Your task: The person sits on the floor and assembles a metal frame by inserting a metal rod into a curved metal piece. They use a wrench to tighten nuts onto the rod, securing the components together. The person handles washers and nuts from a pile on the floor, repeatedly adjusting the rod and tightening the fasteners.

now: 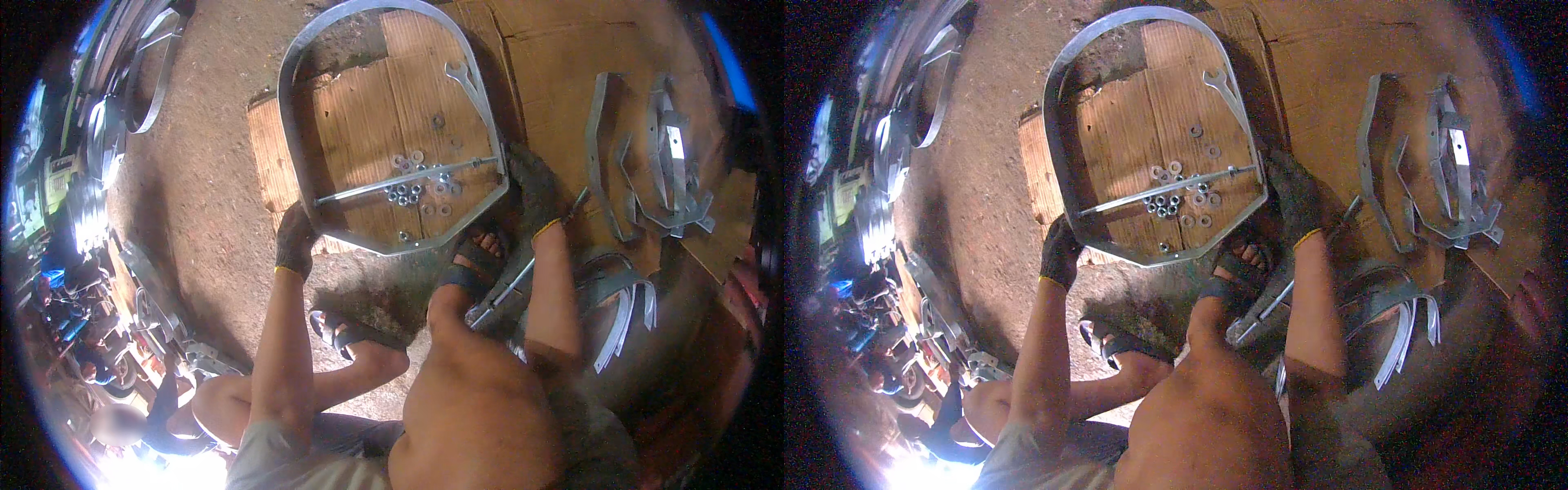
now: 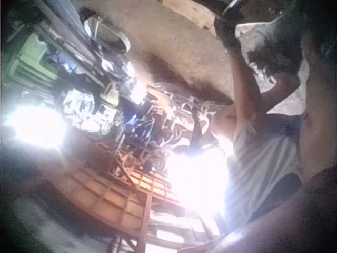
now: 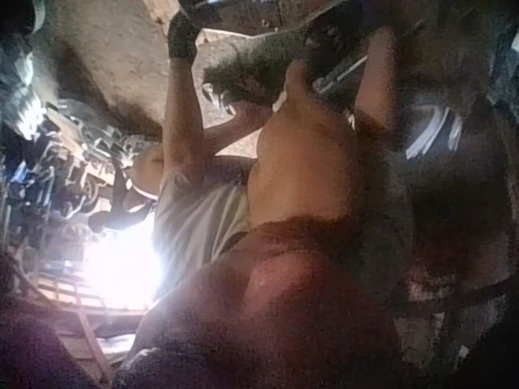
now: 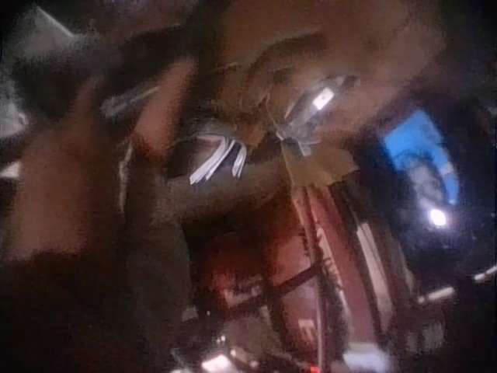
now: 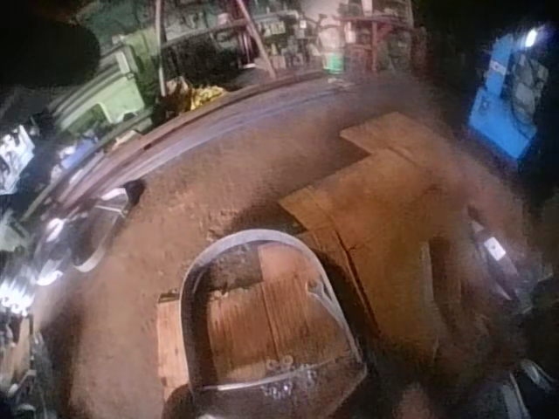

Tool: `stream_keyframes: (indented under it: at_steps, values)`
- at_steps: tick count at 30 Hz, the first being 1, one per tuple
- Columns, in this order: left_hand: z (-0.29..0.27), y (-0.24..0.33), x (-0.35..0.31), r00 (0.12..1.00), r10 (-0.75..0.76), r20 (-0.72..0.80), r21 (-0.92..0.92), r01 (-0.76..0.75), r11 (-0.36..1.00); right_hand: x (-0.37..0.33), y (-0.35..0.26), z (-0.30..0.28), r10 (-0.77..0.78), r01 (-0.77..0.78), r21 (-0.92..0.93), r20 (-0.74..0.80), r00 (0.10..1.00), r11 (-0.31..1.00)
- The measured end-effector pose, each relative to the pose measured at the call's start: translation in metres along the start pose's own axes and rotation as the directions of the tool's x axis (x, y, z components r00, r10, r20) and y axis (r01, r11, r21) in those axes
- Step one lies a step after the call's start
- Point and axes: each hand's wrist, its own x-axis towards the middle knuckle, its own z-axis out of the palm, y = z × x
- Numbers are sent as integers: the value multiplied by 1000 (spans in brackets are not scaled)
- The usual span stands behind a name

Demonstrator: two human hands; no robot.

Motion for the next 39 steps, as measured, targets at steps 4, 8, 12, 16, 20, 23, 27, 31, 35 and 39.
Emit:
stream_keyframes:
  at_steps: [4, 8, 12, 16, 20, 23, 27, 31, 35, 39]
  values:
    - [-8, -2, 11, 985, -169, -42, -213, 156, 964, 21, -1, -7, 120, -106, -116, 125, 985, 988]
    - [-17, -19, 20, 994, -72, 81, -294, 93, 951, 40, 21, -9, -109, 207, -812, 176, 978, 545]
    - [-11, -28, 29, 993, -79, 84, -252, 98, 963, 56, 54, -49, -106, 277, -706, 278, 955, 651]
    - [-36, -50, 46, 993, -52, -110, -65, 45, 997, 30, 36, -13, 48, -31, -122, 142, 989, 992]
    - [-85, -60, 48, 989, 100, -110, 141, -84, 986, 27, 38, 20, 121, -116, -43, 134, 984, 992]
    - [-24, -22, 50, 987, 118, 106, 571, -158, 806, 59, 73, -59, -370, 542, -827, 461, 806, 150]
    - [-16, -20, 32, 996, -93, 4, -209, 92, 974, 68, 79, -58, -232, 420, -837, 357, 905, 351]
    - [-34, -40, 34, 954, 297, -50, 198, -282, 939, 54, 77, -46, -254, 422, -672, 340, 906, 609]
    - [-37, -29, 49, 958, 201, 203, 838, -277, 471, 40, 59, -27, -174, 321, -697, 276, 945, 641]
    - [-22, 14, 41, 929, 74, 363, 872, -367, 323, 69, 83, -68, -257, 468, -846, 407, 877, 256]
